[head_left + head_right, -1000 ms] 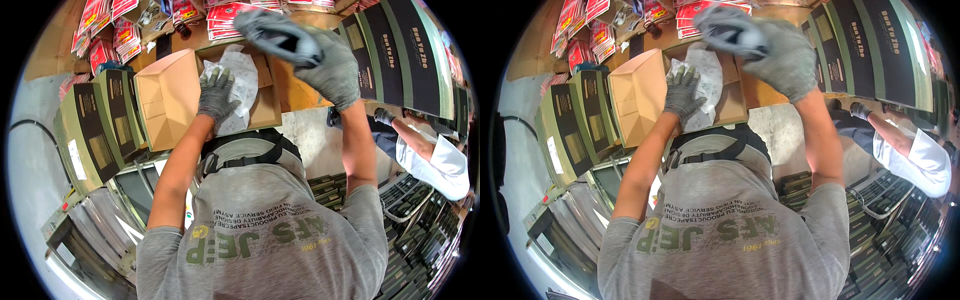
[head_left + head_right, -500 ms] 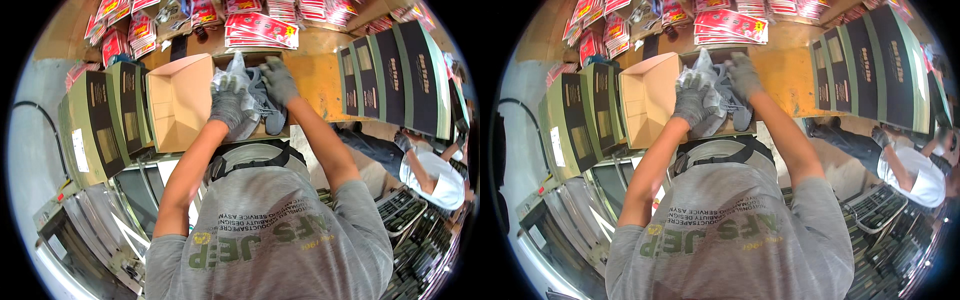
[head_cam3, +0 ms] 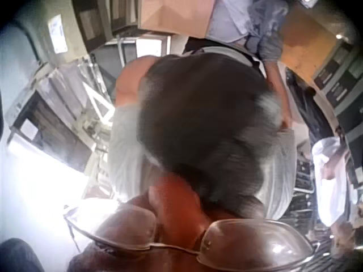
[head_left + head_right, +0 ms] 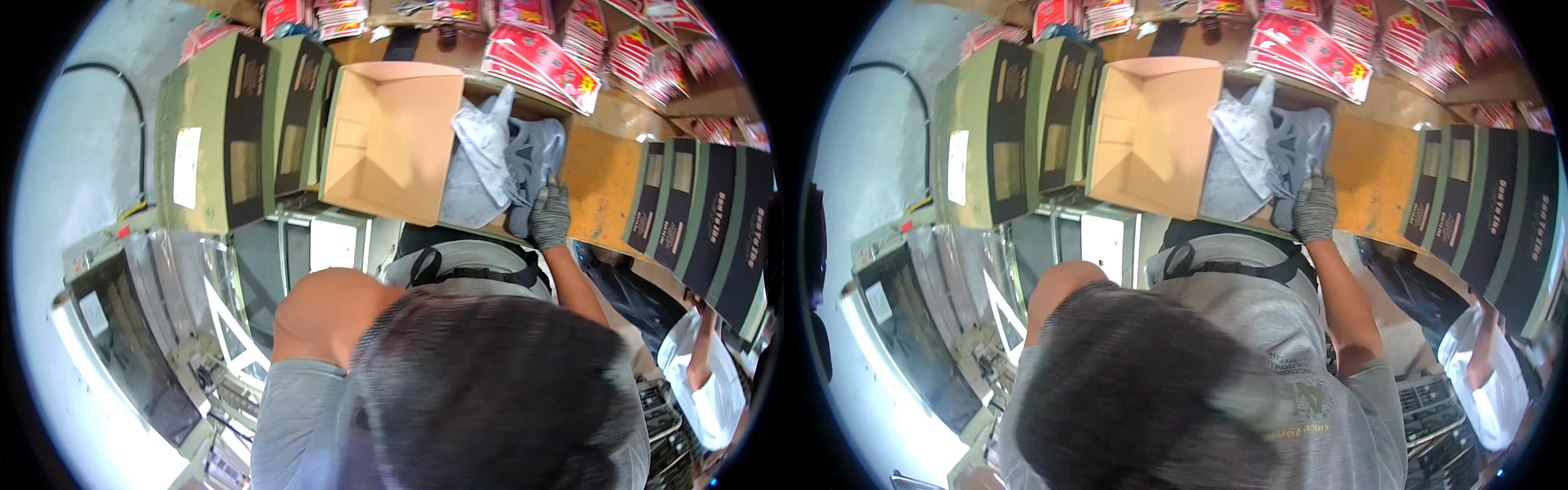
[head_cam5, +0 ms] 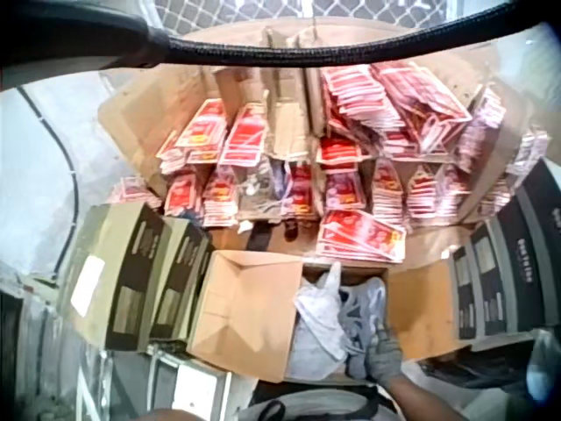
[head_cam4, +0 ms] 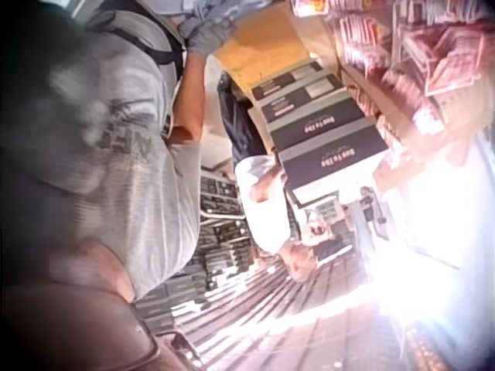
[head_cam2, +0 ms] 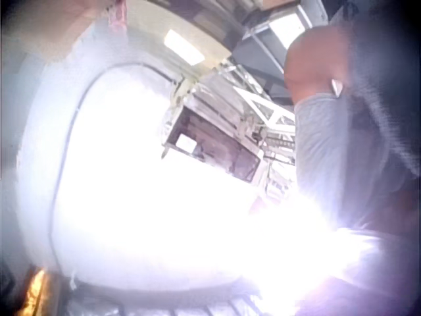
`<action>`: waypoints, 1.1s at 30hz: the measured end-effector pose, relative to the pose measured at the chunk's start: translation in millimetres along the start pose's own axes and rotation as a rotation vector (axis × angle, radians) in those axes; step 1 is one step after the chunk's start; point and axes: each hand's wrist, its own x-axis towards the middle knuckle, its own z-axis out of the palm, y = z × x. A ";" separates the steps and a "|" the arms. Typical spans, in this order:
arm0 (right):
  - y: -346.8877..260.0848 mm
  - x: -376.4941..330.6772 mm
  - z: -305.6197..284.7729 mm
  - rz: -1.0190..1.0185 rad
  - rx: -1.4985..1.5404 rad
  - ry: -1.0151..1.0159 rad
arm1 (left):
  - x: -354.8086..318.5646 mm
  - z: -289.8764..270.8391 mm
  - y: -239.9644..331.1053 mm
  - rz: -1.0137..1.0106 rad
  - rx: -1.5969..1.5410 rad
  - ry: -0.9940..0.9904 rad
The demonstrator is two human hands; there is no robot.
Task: The person packs shoes into boxes, placing tissue paper and shoe tags inside before closing and stacking the boxes on a workspace.
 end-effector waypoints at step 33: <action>43.4 343.7 -16.4 -0.300 -0.477 -0.148 | -233.5 113.7 -102.7 -1.474 -1.099 1.651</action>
